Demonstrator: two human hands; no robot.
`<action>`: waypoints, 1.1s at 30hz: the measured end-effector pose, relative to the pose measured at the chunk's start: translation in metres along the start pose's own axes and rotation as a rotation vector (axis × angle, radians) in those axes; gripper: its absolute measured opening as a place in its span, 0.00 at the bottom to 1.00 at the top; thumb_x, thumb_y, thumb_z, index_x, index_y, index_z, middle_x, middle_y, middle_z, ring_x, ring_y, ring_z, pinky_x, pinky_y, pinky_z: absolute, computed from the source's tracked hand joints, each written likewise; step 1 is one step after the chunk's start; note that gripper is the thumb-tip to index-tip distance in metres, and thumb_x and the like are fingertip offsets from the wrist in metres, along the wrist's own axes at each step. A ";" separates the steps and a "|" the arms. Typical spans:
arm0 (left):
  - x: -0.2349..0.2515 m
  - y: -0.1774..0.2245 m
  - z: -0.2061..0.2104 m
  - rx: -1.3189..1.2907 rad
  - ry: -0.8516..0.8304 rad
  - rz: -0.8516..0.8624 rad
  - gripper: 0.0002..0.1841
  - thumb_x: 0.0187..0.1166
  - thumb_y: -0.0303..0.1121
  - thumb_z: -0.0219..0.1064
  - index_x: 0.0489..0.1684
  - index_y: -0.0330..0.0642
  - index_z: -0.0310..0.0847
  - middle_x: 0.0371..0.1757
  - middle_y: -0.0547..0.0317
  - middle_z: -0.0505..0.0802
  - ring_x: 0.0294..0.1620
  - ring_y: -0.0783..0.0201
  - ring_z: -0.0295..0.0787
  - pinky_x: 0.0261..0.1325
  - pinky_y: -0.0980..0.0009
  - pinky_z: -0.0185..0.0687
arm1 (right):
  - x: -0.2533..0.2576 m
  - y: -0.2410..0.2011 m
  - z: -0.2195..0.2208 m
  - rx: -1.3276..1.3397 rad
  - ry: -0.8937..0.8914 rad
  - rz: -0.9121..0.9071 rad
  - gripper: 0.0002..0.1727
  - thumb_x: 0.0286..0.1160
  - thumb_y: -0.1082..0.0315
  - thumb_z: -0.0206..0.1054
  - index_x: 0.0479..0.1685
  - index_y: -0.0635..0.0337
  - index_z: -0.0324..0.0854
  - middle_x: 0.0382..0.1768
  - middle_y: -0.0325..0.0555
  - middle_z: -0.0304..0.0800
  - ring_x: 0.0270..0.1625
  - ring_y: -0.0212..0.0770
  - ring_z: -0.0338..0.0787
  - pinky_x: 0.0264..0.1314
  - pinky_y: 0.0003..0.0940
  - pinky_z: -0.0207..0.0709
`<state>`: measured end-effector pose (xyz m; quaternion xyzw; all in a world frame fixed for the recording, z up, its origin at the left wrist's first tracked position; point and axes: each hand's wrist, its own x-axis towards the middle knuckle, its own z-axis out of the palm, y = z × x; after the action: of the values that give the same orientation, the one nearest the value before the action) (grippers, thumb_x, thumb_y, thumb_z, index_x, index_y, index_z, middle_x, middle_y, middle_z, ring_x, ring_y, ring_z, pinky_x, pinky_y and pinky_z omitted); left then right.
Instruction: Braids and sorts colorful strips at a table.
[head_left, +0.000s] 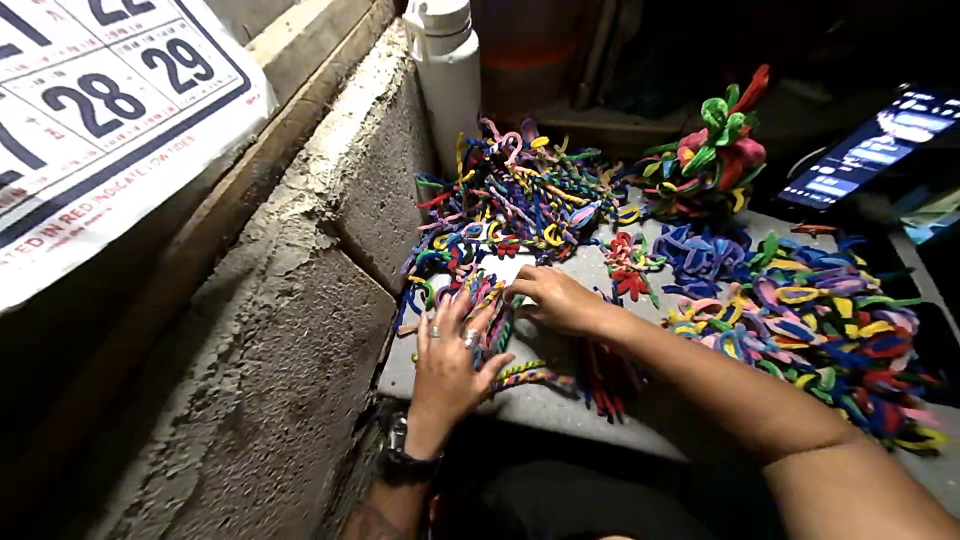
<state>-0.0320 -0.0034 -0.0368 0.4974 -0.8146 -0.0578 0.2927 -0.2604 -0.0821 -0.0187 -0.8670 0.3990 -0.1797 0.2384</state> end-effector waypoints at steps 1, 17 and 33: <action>-0.001 0.003 0.008 0.024 -0.006 0.047 0.30 0.73 0.61 0.68 0.72 0.59 0.86 0.82 0.43 0.79 0.86 0.32 0.67 0.79 0.20 0.51 | 0.005 0.001 -0.002 -0.036 0.018 -0.004 0.13 0.75 0.66 0.74 0.55 0.58 0.90 0.53 0.56 0.89 0.57 0.57 0.89 0.62 0.62 0.78; -0.023 0.017 0.027 -0.117 -0.223 0.317 0.21 0.74 0.59 0.71 0.57 0.61 0.92 0.82 0.52 0.81 0.87 0.39 0.67 0.80 0.17 0.44 | 0.051 0.090 -0.079 -0.224 0.258 0.589 0.18 0.83 0.60 0.67 0.60 0.64 0.87 0.63 0.66 0.84 0.68 0.68 0.83 0.70 0.72 0.70; -0.022 0.027 0.046 -0.074 0.124 0.085 0.11 0.80 0.45 0.69 0.43 0.51 0.94 0.73 0.46 0.88 0.81 0.40 0.76 0.83 0.23 0.48 | 0.025 0.052 -0.112 0.051 0.437 0.539 0.15 0.86 0.65 0.64 0.61 0.61 0.88 0.59 0.56 0.92 0.63 0.51 0.90 0.71 0.55 0.76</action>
<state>-0.0698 0.0191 -0.0733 0.4536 -0.8126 -0.0443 0.3632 -0.3331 -0.1612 0.0477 -0.6652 0.6507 -0.3015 0.2077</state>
